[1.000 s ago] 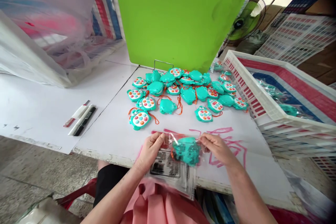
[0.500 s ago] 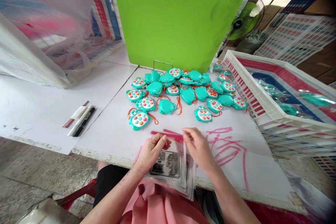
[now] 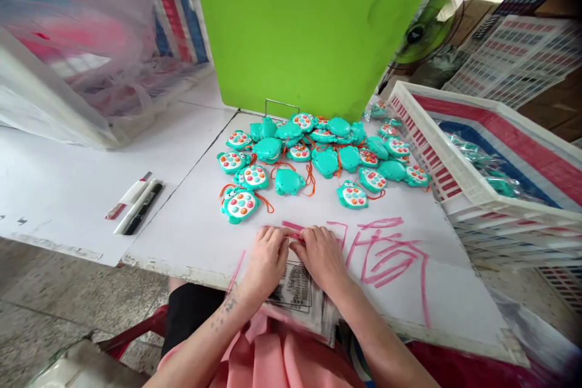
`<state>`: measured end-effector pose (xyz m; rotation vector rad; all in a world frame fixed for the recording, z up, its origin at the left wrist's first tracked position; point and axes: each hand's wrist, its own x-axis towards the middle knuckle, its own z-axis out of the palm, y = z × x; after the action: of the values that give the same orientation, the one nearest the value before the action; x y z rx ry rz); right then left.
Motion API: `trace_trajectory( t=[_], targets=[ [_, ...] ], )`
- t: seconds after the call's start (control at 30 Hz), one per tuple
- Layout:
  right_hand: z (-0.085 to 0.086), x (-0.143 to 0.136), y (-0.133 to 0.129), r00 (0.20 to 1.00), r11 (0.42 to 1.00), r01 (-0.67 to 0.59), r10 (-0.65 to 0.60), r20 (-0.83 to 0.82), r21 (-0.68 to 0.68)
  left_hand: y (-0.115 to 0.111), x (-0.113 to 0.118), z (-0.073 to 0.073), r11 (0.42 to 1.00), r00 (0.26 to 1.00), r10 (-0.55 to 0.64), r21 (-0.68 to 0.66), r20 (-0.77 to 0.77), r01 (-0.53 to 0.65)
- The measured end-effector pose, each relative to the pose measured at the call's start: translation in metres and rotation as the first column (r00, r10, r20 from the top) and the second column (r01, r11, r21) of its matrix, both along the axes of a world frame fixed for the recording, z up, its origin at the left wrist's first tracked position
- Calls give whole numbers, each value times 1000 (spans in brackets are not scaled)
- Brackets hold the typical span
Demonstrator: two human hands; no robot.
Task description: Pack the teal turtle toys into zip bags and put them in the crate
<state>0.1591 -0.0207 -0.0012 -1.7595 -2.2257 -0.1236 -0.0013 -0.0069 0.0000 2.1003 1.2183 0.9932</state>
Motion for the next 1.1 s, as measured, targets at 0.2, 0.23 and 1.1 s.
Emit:
trace_trajectory(
  t=[0.2, 0.23, 1.1],
  targets=[
    [-5, 4, -1, 992, 995, -91, 93, -87, 28, 2, 1, -1, 996, 992, -61, 60, -110, 68],
    [-5, 5, -2, 984, 993, -116, 119, -132, 34, 2, 1, -1, 994, 987, -78, 66, -141, 88],
    [8, 29, 9, 928, 992, -60, 95, -360, 107, -1, 2, 13, 1000, 941, 1, -10, -338, -4]
  ],
)
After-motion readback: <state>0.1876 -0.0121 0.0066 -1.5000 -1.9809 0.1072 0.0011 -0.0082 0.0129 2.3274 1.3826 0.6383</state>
